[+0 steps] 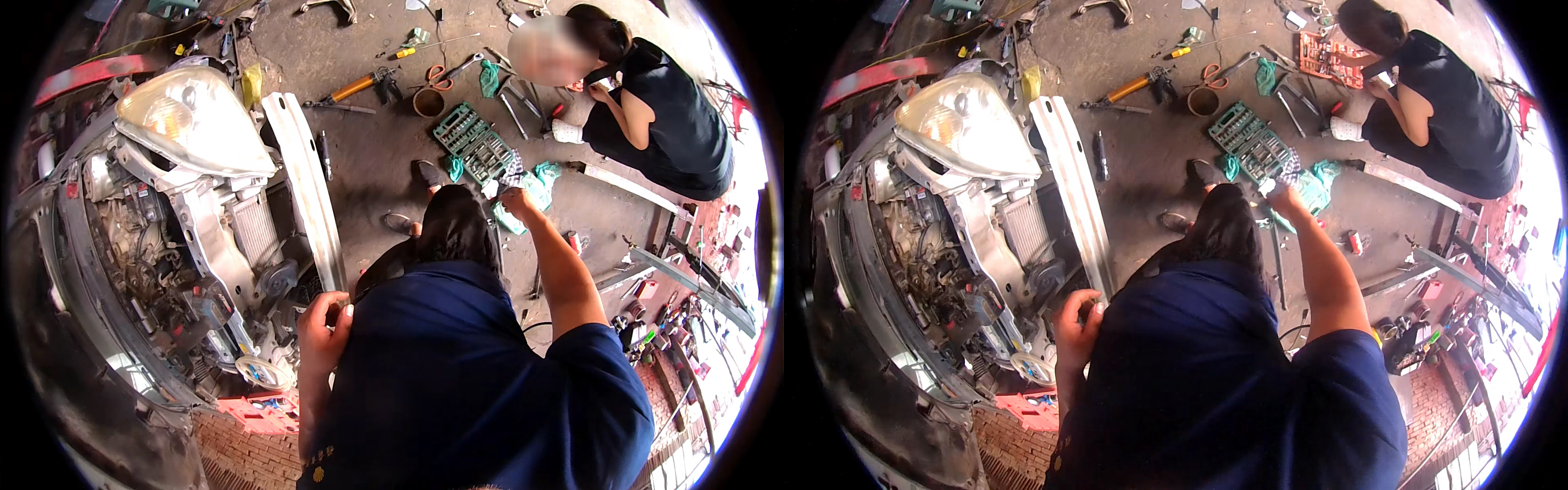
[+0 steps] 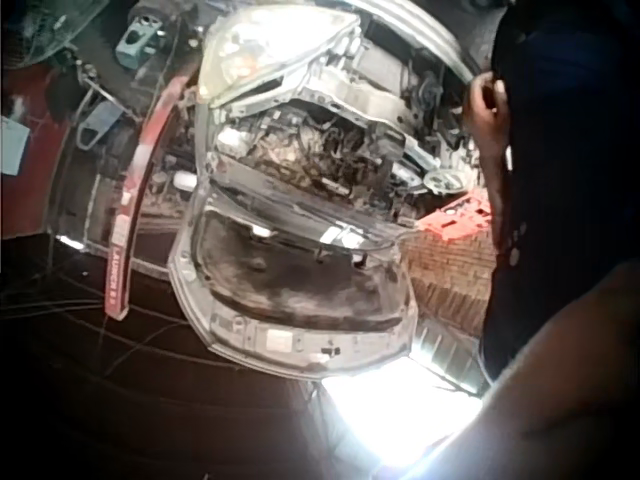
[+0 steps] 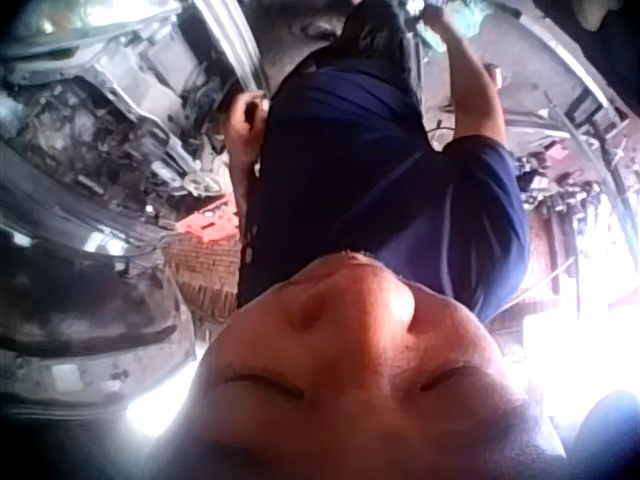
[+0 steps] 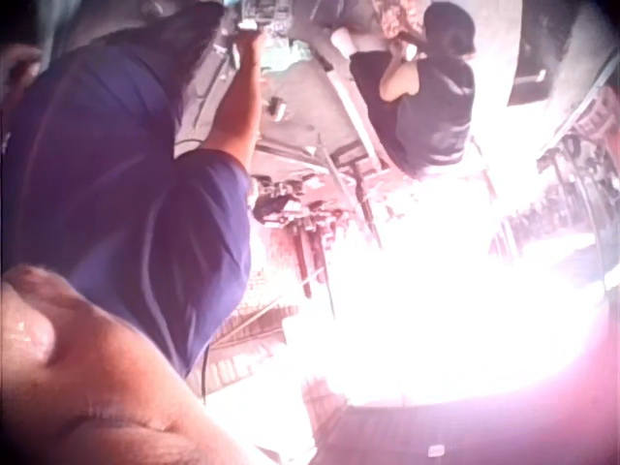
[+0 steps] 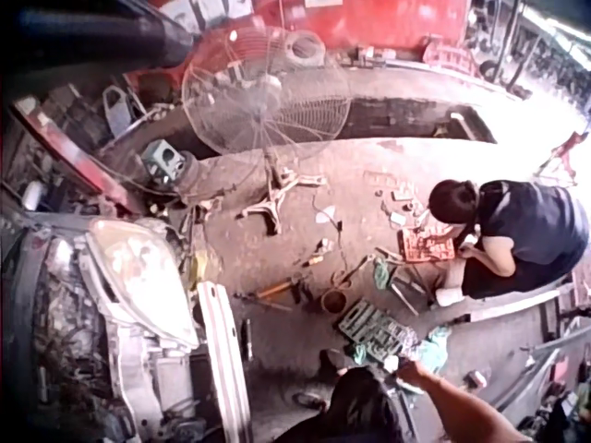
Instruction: The person uses a power tool to loosen or tighten bolts on a vehicle engine component and then picks up small parts from a red container.
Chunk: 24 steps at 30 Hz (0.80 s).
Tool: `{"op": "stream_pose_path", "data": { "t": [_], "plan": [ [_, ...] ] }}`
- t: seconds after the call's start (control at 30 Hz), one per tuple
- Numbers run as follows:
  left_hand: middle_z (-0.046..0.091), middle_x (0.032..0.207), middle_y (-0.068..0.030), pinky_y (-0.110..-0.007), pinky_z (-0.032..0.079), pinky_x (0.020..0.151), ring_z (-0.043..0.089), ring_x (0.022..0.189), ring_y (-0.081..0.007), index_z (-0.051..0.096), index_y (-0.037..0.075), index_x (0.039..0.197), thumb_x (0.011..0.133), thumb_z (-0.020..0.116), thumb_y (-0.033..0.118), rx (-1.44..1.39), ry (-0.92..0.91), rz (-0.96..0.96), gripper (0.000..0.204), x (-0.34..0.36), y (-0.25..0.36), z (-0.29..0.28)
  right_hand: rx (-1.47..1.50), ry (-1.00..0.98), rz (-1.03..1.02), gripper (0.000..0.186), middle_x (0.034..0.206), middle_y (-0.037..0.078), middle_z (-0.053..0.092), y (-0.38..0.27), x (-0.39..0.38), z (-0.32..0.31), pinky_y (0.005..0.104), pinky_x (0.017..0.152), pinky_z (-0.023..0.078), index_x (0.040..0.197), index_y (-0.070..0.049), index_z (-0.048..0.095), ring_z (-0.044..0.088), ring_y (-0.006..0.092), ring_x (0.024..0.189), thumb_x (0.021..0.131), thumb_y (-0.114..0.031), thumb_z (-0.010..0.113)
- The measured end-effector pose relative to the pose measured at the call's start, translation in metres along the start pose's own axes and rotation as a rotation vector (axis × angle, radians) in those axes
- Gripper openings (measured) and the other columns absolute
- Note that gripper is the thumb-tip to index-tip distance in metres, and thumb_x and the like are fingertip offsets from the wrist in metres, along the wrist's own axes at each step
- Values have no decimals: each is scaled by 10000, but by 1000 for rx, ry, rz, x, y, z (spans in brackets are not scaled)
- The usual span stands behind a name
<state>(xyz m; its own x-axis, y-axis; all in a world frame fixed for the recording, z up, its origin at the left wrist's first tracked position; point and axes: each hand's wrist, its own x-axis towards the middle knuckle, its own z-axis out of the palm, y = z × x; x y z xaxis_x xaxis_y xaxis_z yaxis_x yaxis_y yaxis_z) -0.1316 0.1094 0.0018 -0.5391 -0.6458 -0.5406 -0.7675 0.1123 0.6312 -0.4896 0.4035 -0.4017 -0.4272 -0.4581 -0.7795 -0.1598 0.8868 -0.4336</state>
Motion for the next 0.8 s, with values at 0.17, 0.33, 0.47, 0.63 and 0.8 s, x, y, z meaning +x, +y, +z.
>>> {"op": "stream_pose_path", "data": {
  "t": [0.17, 0.33, 0.47, 0.63, 0.8],
  "plan": [
    [641, 809, -101, -341, 481, 641, 602, 665, -188, 688, 29, 1117, 919, 718, 100, 98, -63, -25, 212, 14, 19, 5, 61, -46, 94, 373, 980, 170, 740, 10, -5, 15, 469, 795, 535, 1031, -51, 743, 699, 341, 927, 964, -383, 589],
    [657, 829, -103, -339, 502, 661, 620, 679, -207, 692, 35, 1118, 919, 711, 94, 139, -81, -24, 209, 26, 32, 18, 165, -14, 177, 334, 760, 124, 717, 5, -18, 24, 431, 663, 538, 874, -58, 724, 722, 277, 753, 923, -368, 609],
    [682, 869, -115, -350, 526, 694, 655, 724, -218, 694, 34, 1122, 907, 711, 104, 254, -160, 13, 227, 42, 52, 22, 459, -14, 228, 302, 720, 56, 701, 42, -23, 51, 374, 621, 519, 839, -51, 716, 665, 177, 661, 907, -338, 649],
    [690, 895, -126, -358, 537, 703, 667, 749, -229, 692, 25, 1121, 909, 711, 106, 255, -194, 22, 227, 55, 62, 32, 497, -10, 320, 291, 736, 51, 696, 72, -35, 63, 355, 632, 530, 859, -23, 702, 648, 167, 655, 930, -301, 650],
    [690, 898, -124, -361, 540, 686, 669, 752, -234, 690, 24, 1119, 915, 715, 108, 275, -220, 64, 223, 57, 63, 37, 590, 24, 380, 263, 752, 55, 692, 77, -49, 55, 349, 633, 531, 898, -21, 701, 650, 164, 661, 927, -282, 672]
  ]
}}
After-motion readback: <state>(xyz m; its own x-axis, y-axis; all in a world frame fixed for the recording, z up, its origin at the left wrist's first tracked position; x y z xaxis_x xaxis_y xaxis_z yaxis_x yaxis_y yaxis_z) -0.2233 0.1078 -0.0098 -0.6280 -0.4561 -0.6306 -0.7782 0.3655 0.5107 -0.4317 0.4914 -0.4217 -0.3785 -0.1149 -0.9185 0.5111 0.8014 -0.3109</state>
